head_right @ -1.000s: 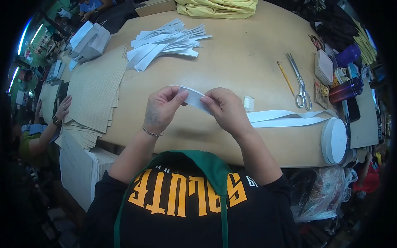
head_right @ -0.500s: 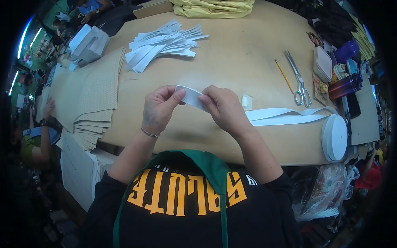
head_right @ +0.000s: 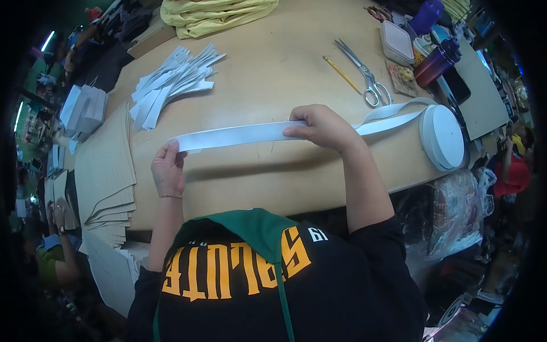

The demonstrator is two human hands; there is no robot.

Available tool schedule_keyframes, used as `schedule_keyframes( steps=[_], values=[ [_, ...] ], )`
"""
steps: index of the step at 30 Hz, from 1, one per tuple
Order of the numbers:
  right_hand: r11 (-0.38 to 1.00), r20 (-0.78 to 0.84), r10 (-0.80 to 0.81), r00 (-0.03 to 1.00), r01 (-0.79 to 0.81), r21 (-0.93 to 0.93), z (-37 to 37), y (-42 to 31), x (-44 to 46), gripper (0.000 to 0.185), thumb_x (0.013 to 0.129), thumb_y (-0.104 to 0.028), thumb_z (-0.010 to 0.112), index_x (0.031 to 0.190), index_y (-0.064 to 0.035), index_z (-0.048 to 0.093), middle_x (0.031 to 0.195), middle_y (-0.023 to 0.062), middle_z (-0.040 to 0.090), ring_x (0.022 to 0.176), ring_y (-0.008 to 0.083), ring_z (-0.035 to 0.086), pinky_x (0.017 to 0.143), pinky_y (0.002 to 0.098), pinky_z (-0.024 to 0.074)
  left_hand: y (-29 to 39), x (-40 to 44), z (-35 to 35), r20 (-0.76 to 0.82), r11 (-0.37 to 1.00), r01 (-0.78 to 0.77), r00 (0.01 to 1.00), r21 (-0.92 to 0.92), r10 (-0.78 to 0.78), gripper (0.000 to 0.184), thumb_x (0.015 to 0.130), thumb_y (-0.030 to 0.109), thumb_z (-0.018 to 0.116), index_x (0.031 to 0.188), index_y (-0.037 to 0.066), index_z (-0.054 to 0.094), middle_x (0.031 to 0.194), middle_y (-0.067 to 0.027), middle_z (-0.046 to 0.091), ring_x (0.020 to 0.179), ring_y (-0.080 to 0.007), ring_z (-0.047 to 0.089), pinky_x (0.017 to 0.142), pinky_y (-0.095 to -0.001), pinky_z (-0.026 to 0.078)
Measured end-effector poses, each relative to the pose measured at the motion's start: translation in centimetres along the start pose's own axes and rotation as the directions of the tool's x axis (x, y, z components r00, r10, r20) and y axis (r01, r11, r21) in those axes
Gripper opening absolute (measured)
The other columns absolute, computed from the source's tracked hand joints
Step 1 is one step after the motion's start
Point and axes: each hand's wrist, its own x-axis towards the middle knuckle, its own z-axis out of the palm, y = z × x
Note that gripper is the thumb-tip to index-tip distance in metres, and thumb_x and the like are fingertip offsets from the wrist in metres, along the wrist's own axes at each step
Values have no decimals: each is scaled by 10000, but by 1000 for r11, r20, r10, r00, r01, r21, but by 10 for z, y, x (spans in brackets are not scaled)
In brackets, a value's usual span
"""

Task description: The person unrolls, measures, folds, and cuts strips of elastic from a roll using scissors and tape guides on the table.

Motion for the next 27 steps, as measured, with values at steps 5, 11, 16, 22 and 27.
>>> schedule_keyframes(
  steps=[5, 11, 16, 22, 27],
  values=[
    [977, -59, 118, 991, -126, -169, 17, 22, 5, 270, 799, -271, 652, 874, -13, 624, 798, 155, 626, 753, 293, 592, 695, 361, 457, -24, 3, -8, 8, 995, 28, 1000, 96, -29, 176, 840, 177, 667, 888, 8, 652, 729, -21, 623, 609, -77, 547, 553, -181, 420],
    [904, -62, 220, 973, -227, -362, 11, 41, 9, 269, 779, -299, 654, 897, -58, 643, 915, 163, 642, 888, 319, 605, 813, 391, 448, -41, -2, -2, 39, 956, 61, 996, 286, -76, 180, 832, 176, 675, 883, 4, 671, 741, -15, 619, 611, -71, 531, 557, -193, 417],
    [688, -162, 231, 959, -279, -670, 15, 11, 23, 295, 766, -258, 670, 1003, -90, 619, 1045, 133, 609, 1017, 272, 555, 947, 474, 325, -35, 3, 26, 112, 973, -42, 994, 228, 17, 188, 829, 172, 677, 888, -6, 674, 717, -2, 595, 624, -70, 507, 570, -199, 405],
    [789, -142, -606, 783, 567, -238, 87, -40, 52, 458, 779, -246, 676, 1188, -94, 540, 1196, 105, 542, 1132, 291, 468, 986, 392, 317, -7, -18, 32, 315, 812, -433, 892, 391, 325, 164, 838, 139, 655, 891, -15, 665, 704, -11, 547, 627, -66, 482, 566, -207, 391],
    [875, 9, -326, 945, 297, 383, 111, -42, 77, 315, 799, -212, 662, 1050, -30, 609, 932, 108, 642, 880, 235, 597, 823, 339, 438, -7, -12, 22, 254, 948, -171, 962, 269, 102, 172, 844, 140, 648, 913, -17, 665, 731, -13, 586, 650, -61, 510, 595, -200, 414]
  ],
)
